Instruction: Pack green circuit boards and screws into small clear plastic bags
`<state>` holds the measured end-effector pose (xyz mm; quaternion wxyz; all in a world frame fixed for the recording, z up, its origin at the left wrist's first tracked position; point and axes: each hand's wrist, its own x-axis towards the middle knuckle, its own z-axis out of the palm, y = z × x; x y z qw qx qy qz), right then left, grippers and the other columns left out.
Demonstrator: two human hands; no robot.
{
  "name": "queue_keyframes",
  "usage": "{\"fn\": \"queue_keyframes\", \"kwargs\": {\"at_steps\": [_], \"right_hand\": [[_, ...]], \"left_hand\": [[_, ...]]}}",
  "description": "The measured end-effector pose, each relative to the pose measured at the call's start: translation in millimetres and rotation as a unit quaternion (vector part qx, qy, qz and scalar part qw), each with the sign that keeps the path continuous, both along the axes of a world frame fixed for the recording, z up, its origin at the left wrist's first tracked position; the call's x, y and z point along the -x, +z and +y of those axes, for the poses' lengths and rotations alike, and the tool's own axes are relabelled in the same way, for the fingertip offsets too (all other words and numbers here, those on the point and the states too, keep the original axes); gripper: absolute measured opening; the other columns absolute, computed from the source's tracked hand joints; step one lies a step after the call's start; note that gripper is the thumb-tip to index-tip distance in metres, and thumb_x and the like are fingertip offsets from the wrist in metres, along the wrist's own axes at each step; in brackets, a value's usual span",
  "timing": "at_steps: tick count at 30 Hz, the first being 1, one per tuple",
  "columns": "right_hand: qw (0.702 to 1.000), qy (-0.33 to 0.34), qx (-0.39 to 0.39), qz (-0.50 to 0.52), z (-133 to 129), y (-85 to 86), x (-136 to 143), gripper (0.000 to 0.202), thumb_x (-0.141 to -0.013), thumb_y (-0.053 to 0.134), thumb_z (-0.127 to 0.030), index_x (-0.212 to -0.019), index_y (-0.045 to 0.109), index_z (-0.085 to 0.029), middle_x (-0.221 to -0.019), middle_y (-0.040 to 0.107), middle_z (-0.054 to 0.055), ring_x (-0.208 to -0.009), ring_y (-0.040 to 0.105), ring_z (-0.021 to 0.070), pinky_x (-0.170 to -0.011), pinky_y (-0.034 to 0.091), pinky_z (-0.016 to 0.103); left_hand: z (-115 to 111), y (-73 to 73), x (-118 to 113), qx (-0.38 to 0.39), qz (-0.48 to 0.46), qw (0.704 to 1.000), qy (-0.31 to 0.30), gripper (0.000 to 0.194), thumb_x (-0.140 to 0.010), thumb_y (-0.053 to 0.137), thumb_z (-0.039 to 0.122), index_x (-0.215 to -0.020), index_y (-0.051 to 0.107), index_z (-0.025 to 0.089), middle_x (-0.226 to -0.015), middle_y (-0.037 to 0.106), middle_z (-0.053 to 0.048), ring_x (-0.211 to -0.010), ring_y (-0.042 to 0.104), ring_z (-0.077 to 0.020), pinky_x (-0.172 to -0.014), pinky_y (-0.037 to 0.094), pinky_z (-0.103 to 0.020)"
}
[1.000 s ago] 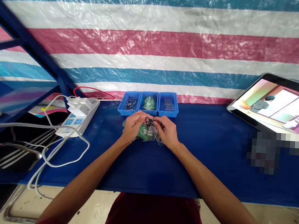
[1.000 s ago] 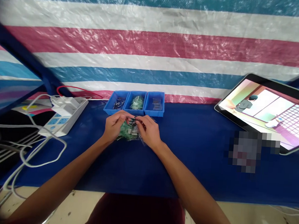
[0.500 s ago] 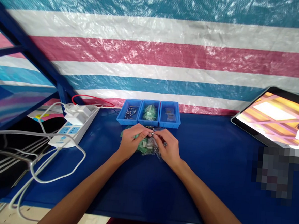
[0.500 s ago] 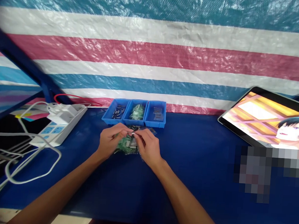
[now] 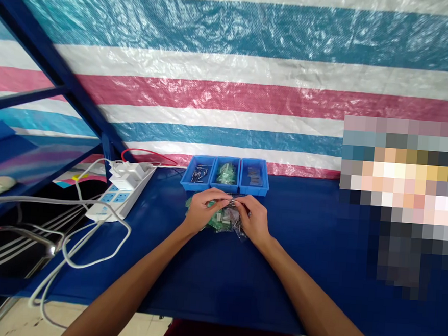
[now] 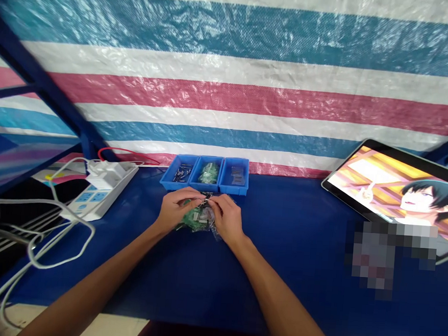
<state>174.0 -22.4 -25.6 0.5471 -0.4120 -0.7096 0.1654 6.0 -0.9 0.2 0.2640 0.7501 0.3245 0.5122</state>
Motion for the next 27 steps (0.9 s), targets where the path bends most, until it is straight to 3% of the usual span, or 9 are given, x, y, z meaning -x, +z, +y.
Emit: {"fn": "queue_keyframes", "kwargs": {"at_steps": [7, 13, 18, 23, 27], "right_hand": [[0.999, -0.02, 0.008, -0.03, 3, -1.5, 1, 0.029, -0.094, 0.045, -0.034, -0.082, 0.065, -0.018, -0.074, 0.063, 0.004, -0.065, 0.057, 0.0136, -0.064, 0.045, 0.024], [0.998, -0.051, 0.011, -0.039, 4, 0.1, 0, 0.033, -0.095, 0.041, -0.035, -0.078, 0.064, -0.018, -0.07, 0.061, 0.003, -0.062, 0.054, 0.0132, -0.061, 0.041, 0.024], [0.997, -0.057, 0.015, -0.043, 2, 3.6, -1, 0.035, -0.095, 0.04, -0.036, -0.078, 0.063, -0.017, -0.069, 0.059, 0.003, -0.06, 0.052, 0.0131, -0.06, 0.039, 0.024], [0.998, -0.055, 0.014, -0.037, 1, 3.6, -1, 0.035, -0.095, 0.04, -0.035, -0.077, 0.063, -0.017, -0.068, 0.058, 0.002, -0.06, 0.051, 0.0127, -0.06, 0.039, 0.025], [0.998, -0.052, 0.011, -0.036, 1, 2.5, -1, 0.032, -0.095, 0.041, -0.033, -0.079, 0.063, -0.017, -0.07, 0.059, 0.002, -0.06, 0.052, 0.0127, -0.061, 0.039, 0.025]], "left_hand": [[-1, 3.5, -1, -0.015, 0.044, 0.999, 0.028, 0.02, -0.087, 0.057, 0.032, -0.086, 0.071, 0.017, -0.089, 0.07, -0.006, -0.085, 0.065, -0.0174, -0.079, 0.052, -0.028], [0, -0.1, 3, 0.005, 0.062, 0.996, 0.06, 0.025, -0.091, 0.049, 0.032, -0.085, 0.068, 0.016, -0.084, 0.07, -0.004, -0.071, 0.063, -0.0135, -0.072, 0.051, -0.025], [2, -9.0, 2, 0.026, 0.026, 0.998, 0.053, 0.028, -0.09, 0.051, 0.034, -0.113, 0.058, 0.017, -0.077, 0.067, -0.001, -0.063, 0.062, -0.0117, -0.065, 0.052, -0.023], [0, -6.3, 1, 0.022, 0.045, 0.997, 0.061, 0.025, -0.091, 0.049, 0.036, -0.093, 0.064, 0.016, -0.079, 0.066, -0.003, -0.058, 0.06, -0.0105, -0.062, 0.051, -0.023], [1, -3.2, 2, 0.017, 0.049, 0.996, 0.066, 0.025, -0.089, 0.053, 0.036, -0.096, 0.068, 0.018, -0.083, 0.069, -0.004, -0.066, 0.062, -0.0128, -0.068, 0.053, -0.026]]}}
